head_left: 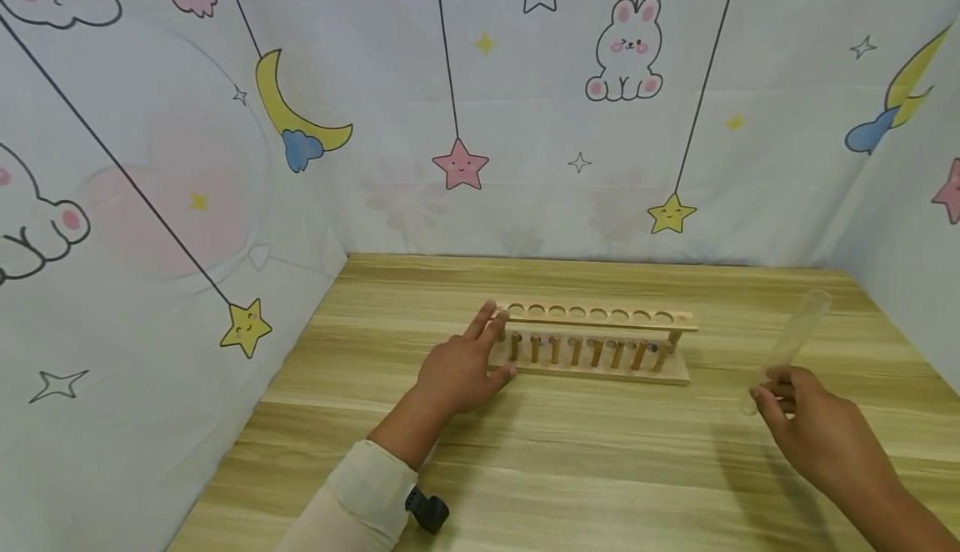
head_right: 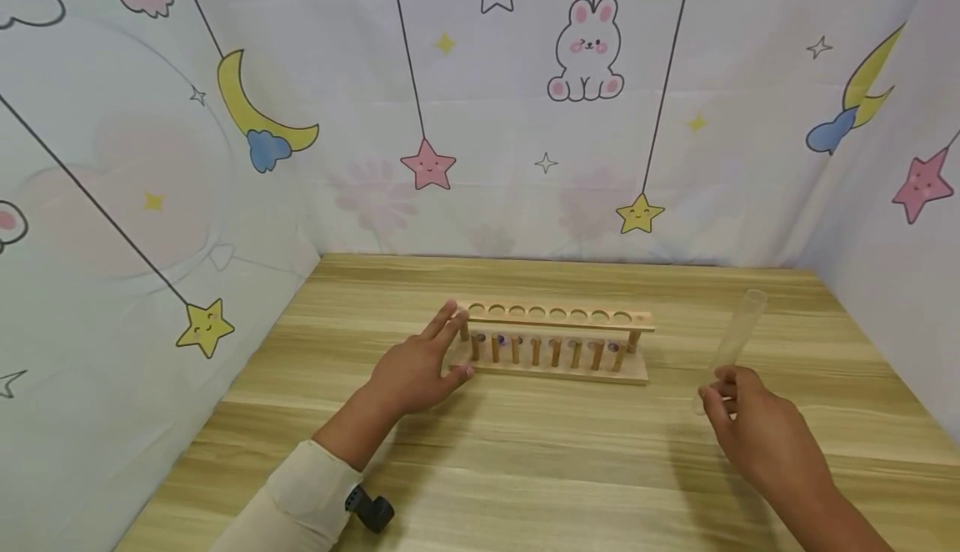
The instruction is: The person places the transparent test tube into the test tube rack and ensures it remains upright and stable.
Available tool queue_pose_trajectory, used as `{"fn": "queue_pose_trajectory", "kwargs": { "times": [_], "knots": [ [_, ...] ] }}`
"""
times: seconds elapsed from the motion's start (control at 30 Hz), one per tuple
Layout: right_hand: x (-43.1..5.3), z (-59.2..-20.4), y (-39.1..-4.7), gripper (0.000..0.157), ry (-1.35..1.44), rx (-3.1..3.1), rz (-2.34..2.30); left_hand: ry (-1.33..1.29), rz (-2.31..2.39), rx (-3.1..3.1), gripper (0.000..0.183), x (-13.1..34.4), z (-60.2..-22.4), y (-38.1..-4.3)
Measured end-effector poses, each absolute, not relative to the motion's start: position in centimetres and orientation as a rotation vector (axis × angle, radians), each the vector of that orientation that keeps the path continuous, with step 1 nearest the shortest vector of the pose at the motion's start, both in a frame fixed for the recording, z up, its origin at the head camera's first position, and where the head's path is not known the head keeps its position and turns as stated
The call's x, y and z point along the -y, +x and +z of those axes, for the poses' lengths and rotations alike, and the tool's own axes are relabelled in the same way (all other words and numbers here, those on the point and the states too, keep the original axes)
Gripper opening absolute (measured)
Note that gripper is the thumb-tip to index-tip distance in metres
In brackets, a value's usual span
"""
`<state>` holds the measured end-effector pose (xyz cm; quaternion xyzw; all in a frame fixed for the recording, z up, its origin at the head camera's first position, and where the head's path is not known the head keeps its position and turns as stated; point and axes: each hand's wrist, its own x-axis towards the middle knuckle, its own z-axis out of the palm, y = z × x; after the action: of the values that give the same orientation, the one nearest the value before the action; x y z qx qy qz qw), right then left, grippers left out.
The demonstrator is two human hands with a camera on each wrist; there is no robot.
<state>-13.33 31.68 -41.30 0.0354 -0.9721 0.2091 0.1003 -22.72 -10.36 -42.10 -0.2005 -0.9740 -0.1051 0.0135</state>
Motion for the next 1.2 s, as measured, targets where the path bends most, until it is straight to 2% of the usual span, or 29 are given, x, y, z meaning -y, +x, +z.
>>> {"fn": "queue_pose_trajectory", "kwargs": {
  "times": [1.2],
  "knots": [
    [-31.16,-40.59,-13.90,0.049,0.094,2.864,0.612,-0.635,-0.344,3.033,0.083,10.50,-42.23,-22.69]
  ]
}}
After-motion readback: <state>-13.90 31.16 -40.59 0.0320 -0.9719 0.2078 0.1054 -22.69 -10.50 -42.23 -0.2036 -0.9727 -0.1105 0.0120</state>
